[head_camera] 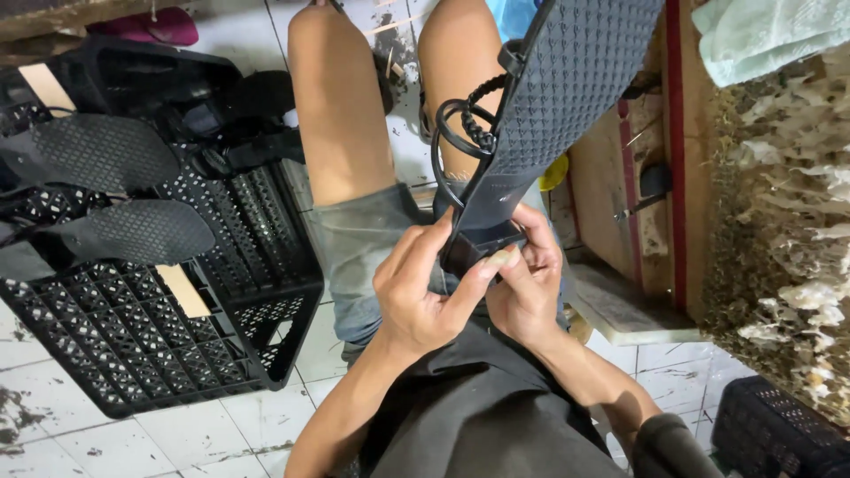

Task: Assembling sandals by heating components, fitting straps into soles using a wedging tool, and securing them with a hammer.

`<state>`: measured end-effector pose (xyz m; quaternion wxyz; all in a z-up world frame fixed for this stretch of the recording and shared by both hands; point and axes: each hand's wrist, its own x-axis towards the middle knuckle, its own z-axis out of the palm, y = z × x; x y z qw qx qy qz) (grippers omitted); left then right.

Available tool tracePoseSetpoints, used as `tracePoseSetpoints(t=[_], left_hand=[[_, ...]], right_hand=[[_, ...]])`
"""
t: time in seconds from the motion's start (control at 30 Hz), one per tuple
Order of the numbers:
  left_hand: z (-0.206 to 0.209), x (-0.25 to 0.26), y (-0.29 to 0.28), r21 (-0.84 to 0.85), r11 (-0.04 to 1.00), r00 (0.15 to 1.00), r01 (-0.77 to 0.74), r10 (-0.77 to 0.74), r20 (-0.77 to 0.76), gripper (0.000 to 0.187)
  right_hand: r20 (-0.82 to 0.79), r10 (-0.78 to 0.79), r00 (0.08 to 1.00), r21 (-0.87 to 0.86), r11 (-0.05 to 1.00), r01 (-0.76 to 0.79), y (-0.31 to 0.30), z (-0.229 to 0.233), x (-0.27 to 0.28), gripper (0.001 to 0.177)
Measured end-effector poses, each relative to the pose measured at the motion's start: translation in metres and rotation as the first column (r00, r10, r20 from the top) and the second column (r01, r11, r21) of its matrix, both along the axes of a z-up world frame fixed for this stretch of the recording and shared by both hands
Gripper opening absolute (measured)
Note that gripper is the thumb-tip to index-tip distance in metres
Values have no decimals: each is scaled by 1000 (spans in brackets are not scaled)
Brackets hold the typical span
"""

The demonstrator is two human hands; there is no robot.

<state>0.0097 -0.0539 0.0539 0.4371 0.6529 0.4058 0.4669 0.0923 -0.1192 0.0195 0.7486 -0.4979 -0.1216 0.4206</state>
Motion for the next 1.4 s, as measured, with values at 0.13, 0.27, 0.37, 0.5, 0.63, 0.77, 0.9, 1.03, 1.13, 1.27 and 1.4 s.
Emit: tracePoseSetpoints(t=[0.13, 0.27, 0.37, 0.5, 0.63, 0.77, 0.9, 1.03, 1.13, 1.27, 1.4], left_hand=[[5, -1, 10, -115, 991, 997, 71, -73, -17, 35], [-2, -4, 8, -134, 986, 995, 96, -99, -14, 23], [0, -8, 11, -169, 974, 988, 150, -151, 4, 28], [-8, -22, 24, -167, 985, 999, 29, -33, -19, 40], [5, -25, 43, 18, 986, 975, 166, -161, -155, 27], [-7, -27, 43, -159, 960, 971, 229, -214, 106, 28], [-26, -33, 26, -257, 935, 960, 243, -195, 199, 27], [-36, -30, 18, -215, 928, 943, 303, -259, 209, 22], [-33, -27, 17, -184, 943, 951, 278, -242, 194, 29], [-36, -22, 11, -137, 968, 969, 211, -189, 158, 38], [-41, -37, 13, -130, 977, 985, 169, -173, -17, 29]], right_hand=[[65, 14, 998, -33, 999, -12, 1, 5, 3, 46], [116, 31, 993, -51, 998, -25, -3, -2, 2, 46], [77, 54, 996, -32, 998, -51, -5, 0, 5, 48], [102, 104, 989, -73, 993, -97, -8, 0, 6, 49], [116, 195, 974, -100, 978, -184, -10, 6, 3, 53], [447, 366, 817, -185, 931, -315, -5, 4, 20, 41], [730, 281, 622, -242, 959, -150, 5, 8, 33, 49], [658, 409, 632, -300, 913, -277, 19, 17, 33, 41], [558, 465, 687, -292, 885, -362, 19, 11, 36, 21], [405, 447, 798, -235, 894, -381, 18, -9, 29, 27], [399, 449, 800, -269, 891, -366, 7, -14, 32, 32]])
